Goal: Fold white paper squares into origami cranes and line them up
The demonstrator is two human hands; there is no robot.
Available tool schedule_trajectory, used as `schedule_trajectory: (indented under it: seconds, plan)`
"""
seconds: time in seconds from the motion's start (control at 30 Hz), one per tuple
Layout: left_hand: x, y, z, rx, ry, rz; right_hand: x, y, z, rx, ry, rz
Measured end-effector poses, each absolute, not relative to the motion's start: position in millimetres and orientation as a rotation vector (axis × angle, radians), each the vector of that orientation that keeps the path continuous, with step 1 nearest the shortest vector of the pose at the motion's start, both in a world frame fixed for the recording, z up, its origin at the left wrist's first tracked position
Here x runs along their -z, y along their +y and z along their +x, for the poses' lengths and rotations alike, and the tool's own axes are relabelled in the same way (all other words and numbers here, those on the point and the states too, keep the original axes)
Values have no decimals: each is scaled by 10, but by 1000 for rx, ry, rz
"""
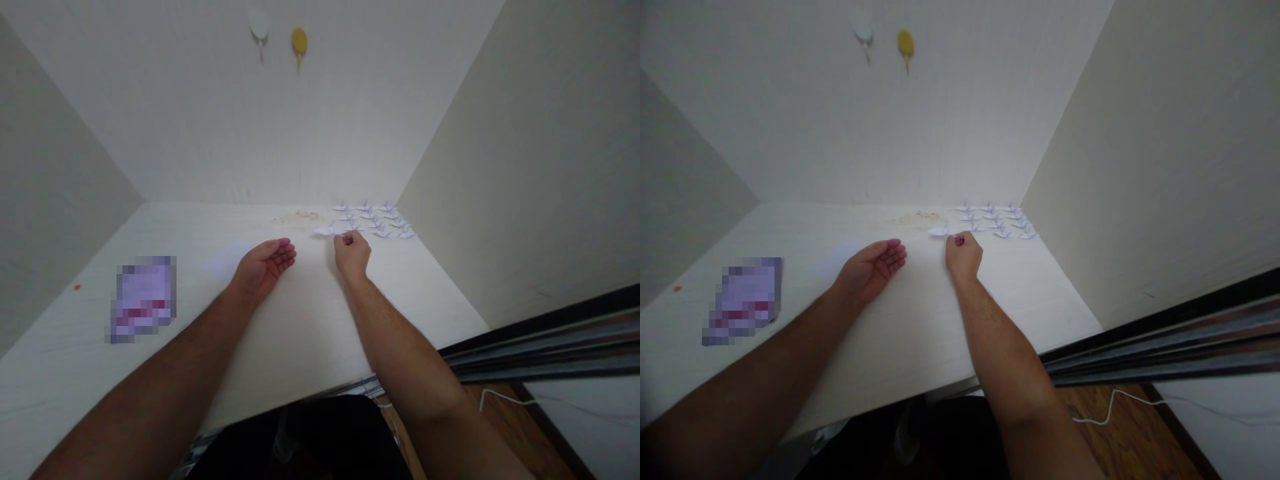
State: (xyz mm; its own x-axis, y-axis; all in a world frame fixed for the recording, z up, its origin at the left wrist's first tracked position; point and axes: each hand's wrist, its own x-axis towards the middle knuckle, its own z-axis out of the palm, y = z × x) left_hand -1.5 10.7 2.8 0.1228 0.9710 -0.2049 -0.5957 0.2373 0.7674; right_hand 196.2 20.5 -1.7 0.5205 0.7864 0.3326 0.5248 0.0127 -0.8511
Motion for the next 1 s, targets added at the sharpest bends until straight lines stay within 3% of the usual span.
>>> schedule_trajectory:
  seconds: [0.43, 1.0]
  plan:
    - [-17, 96, 2, -1221, 807, 649, 47, 209, 2751, -39, -1171, -2177]
    - [-7, 111, -2, -1203, 823, 690, 141, 315, 2788, -36, -1228, -2243]
